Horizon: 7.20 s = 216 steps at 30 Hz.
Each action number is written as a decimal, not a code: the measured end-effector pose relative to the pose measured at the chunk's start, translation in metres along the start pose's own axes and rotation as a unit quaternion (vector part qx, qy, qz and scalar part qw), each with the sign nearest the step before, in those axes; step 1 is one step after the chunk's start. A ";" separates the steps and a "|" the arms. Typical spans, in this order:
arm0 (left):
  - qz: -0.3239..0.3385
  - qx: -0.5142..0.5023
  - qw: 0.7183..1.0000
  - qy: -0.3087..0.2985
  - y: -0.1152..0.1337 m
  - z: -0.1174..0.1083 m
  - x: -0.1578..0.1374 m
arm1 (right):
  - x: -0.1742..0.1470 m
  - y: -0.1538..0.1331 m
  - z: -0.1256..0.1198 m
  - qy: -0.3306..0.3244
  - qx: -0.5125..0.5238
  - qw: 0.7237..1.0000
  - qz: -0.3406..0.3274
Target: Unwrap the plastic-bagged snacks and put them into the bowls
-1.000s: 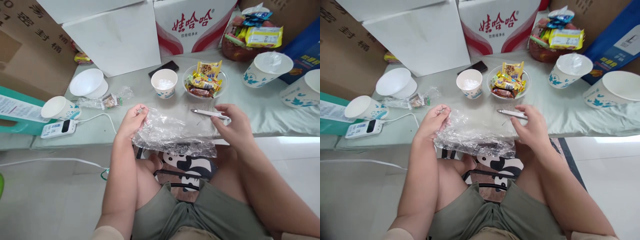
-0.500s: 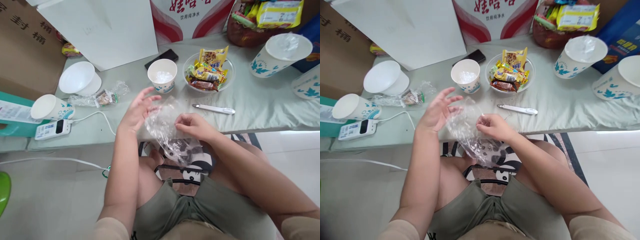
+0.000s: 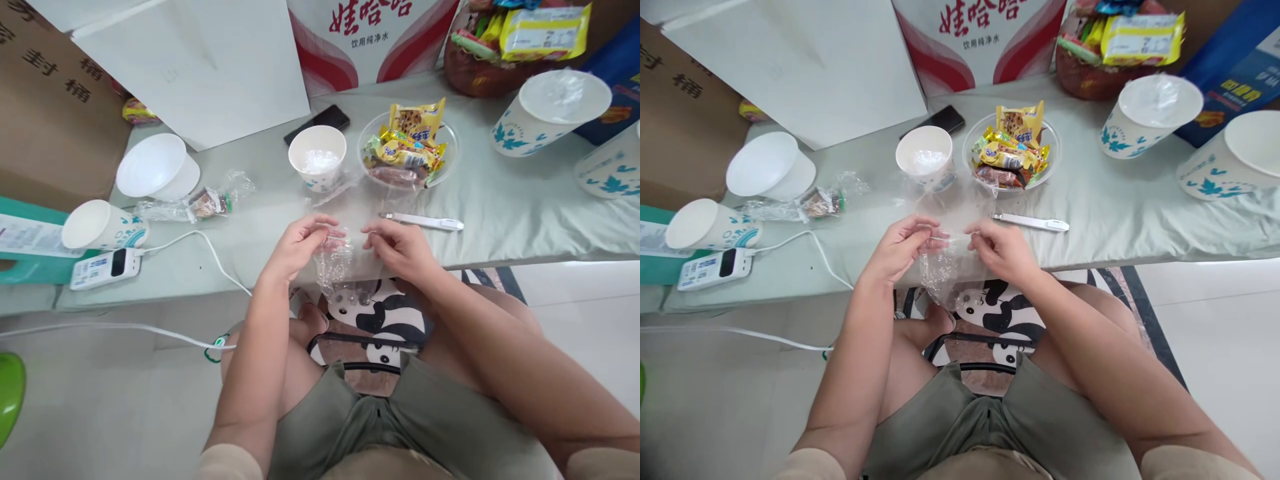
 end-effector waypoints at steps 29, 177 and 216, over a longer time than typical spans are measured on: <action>0.081 -0.093 0.992 0.020 0.014 -0.002 -0.002 | 0.010 -0.001 0.003 0.003 0.211 0.975 0.071; 0.141 -0.013 0.928 0.344 0.001 -0.062 0.003 | 0.014 -0.015 0.048 -0.111 0.068 0.991 -0.018; 0.048 0.308 0.942 0.127 0.007 -0.001 -0.011 | 0.048 -0.008 0.033 0.025 -0.180 0.981 0.074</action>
Point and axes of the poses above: each hand's wrist, its own x-axis towards the middle knuckle, its own z-axis out of the palm, y = z × x, the point moved 4 cm from there along x, towards the middle knuckle, and after that the axes turned 10 degrees about -y, right-handed, at the moved point
